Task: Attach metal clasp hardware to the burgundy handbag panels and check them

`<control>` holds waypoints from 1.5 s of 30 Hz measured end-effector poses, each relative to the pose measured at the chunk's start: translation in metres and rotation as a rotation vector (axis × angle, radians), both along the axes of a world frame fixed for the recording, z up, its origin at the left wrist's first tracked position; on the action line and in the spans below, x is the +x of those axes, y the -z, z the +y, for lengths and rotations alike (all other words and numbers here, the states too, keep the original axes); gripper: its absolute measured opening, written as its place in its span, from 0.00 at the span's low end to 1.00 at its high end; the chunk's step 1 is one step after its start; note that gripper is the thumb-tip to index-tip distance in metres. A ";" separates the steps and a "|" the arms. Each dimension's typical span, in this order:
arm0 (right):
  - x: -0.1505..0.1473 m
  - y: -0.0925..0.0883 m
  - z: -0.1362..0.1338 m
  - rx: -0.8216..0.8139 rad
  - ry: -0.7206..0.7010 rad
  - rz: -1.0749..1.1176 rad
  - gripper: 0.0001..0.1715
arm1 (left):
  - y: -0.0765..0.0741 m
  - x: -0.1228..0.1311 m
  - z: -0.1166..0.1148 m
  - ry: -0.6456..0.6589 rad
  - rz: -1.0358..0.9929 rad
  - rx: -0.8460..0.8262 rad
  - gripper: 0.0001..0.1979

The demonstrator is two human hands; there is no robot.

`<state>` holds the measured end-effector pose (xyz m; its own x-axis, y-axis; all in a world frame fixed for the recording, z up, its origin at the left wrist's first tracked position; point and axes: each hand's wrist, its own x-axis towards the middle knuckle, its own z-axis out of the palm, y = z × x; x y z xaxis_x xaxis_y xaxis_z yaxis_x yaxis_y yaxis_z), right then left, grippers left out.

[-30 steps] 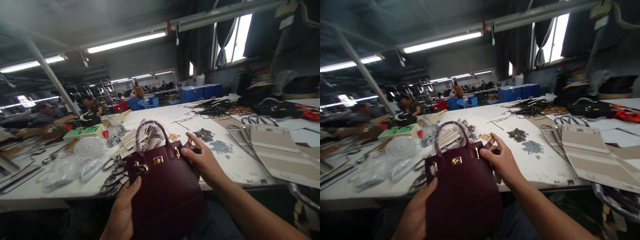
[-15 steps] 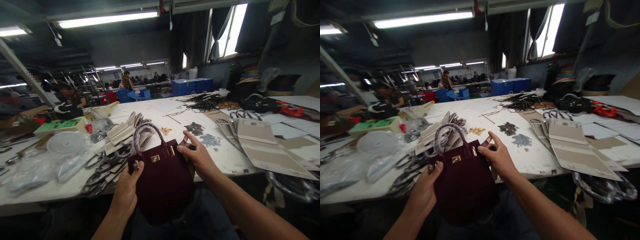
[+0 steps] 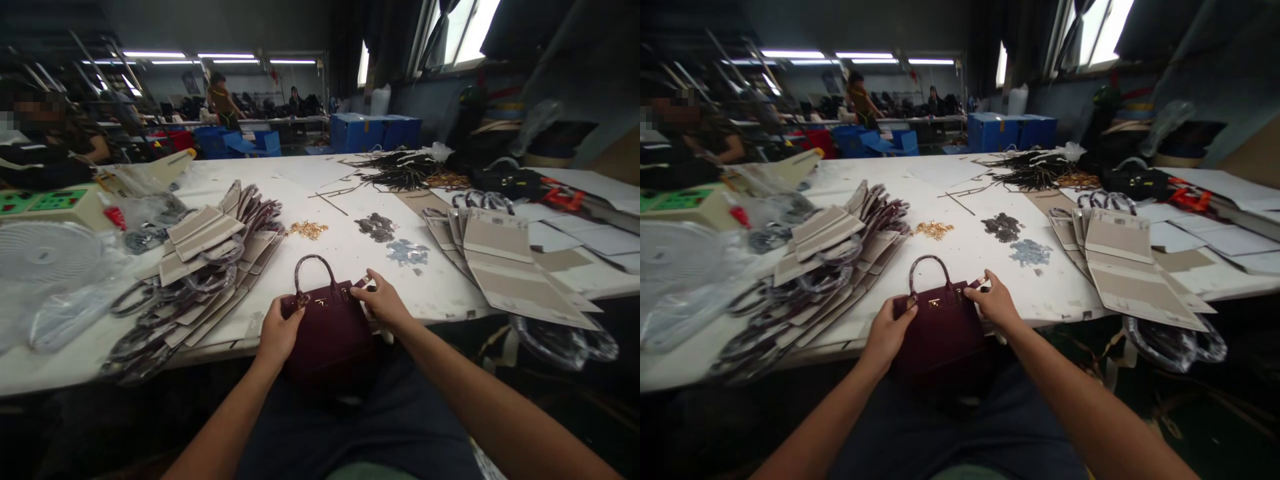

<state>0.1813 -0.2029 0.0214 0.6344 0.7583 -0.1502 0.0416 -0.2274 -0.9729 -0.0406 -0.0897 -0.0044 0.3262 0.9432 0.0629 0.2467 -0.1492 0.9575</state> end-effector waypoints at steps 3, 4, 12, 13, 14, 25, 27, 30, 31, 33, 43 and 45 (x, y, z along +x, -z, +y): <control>0.017 0.001 -0.001 -0.148 -0.077 -0.100 0.56 | 0.001 0.005 0.007 0.078 0.168 0.041 0.17; 0.022 -0.003 -0.003 -0.178 -0.094 -0.158 0.55 | -0.001 0.005 0.009 0.087 0.278 0.075 0.17; 0.023 -0.068 0.016 0.345 -0.104 0.117 0.26 | -0.010 0.009 0.028 0.138 0.922 0.346 0.21; 0.020 -0.072 0.028 0.430 -0.126 0.245 0.22 | -0.008 0.011 0.030 0.132 0.939 0.363 0.22; 0.016 -0.076 0.043 0.487 -0.157 0.366 0.19 | -0.006 0.012 0.030 0.123 0.958 0.367 0.23; -0.021 -0.008 0.184 0.086 -0.388 0.695 0.20 | 0.017 0.021 0.026 -0.017 1.003 0.526 0.17; -0.022 0.005 0.190 0.019 -0.394 0.706 0.20 | 0.020 0.021 0.027 -0.027 1.004 0.538 0.16; -0.021 0.017 0.195 -0.042 -0.388 0.747 0.22 | 0.022 0.022 0.028 -0.035 1.002 0.550 0.16; -0.021 0.019 0.196 -0.050 -0.394 0.757 0.22 | 0.023 0.023 0.028 -0.036 0.996 0.555 0.16; -0.022 0.023 0.198 -0.058 -0.418 0.765 0.22 | 0.023 0.023 0.029 -0.043 0.984 0.565 0.16; -0.026 0.029 0.197 -0.037 -0.417 0.754 0.22 | 0.026 0.028 0.028 -0.073 0.970 0.574 0.16; -0.026 0.030 0.197 -0.023 -0.417 0.748 0.21 | 0.027 0.028 0.027 -0.069 0.970 0.571 0.16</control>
<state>0.1550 -0.0058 -0.0085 0.0321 0.8993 -0.4362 -0.5245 -0.3563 -0.7732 -0.0122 -0.0623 -0.0310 0.4200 0.8753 0.2396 0.8741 -0.4612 0.1527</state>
